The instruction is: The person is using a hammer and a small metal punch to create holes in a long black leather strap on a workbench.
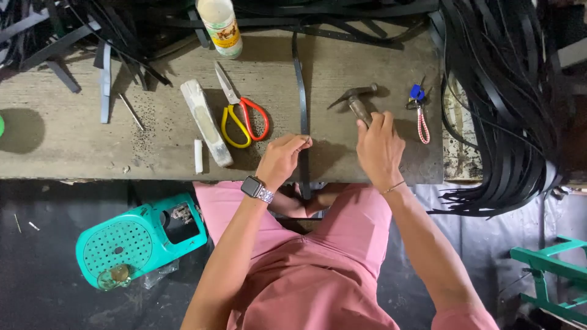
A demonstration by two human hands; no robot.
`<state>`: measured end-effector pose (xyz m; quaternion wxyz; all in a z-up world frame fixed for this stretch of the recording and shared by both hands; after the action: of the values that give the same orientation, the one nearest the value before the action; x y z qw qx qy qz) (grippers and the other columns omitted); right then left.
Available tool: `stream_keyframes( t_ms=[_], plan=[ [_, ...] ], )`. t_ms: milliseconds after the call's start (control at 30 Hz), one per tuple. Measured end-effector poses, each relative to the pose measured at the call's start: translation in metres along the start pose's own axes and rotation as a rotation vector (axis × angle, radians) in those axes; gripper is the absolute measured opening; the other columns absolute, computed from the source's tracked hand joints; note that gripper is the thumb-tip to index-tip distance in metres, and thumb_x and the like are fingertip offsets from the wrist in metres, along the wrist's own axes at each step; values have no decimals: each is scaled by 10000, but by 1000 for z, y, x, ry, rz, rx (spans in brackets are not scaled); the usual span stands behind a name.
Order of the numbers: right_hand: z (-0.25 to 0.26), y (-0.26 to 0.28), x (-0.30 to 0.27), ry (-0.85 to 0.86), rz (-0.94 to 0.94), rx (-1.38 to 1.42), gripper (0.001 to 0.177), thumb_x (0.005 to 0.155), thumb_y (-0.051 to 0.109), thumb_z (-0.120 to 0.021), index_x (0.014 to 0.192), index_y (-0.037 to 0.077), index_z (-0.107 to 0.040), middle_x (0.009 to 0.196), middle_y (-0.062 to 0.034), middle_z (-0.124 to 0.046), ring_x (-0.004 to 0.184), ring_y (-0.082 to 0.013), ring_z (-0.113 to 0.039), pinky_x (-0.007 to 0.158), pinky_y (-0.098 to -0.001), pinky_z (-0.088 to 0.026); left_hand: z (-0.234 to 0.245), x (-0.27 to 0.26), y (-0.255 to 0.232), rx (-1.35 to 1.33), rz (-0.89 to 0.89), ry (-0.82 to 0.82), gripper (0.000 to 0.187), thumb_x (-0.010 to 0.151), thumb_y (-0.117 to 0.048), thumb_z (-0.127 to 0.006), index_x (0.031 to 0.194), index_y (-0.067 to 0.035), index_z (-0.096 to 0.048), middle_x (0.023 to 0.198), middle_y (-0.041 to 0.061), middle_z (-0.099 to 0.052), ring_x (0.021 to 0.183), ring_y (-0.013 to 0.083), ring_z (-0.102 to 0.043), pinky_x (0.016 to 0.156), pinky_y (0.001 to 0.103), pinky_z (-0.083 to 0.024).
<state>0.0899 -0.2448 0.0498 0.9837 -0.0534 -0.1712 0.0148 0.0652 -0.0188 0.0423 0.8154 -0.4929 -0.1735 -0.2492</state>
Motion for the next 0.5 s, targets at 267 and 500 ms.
stream_keyframes(
  t_ms=[267,500],
  plan=[
    [76,24,-41,99,2,715,417,1024,526,-586,834,168,-488,505,23,-425,436,-192,-552,498,-277,-427,1,1,-3,49,-17,12,137,1003,-8,-599,931,-98,-673,776,73,-668,757,294,-712,723,339,-582],
    [107,30,-37,143,117,661,345,982,474,-662,1044,139,-614,569,-138,-576,612,-412,-679,541,-466,-520,-3,-3,3,92,12,38,167,996,-2,-594,949,-129,-691,795,46,-686,763,256,-714,718,308,-585]
  ],
)
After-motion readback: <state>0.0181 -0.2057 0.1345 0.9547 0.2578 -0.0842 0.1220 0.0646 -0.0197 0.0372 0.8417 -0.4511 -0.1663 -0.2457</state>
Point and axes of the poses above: each hand's wrist, its own x-axis towards the middle knuckle, its own z-axis out of the back of the hand, y = z × x, the point moved 8 cm from there along x, towards the middle knuckle
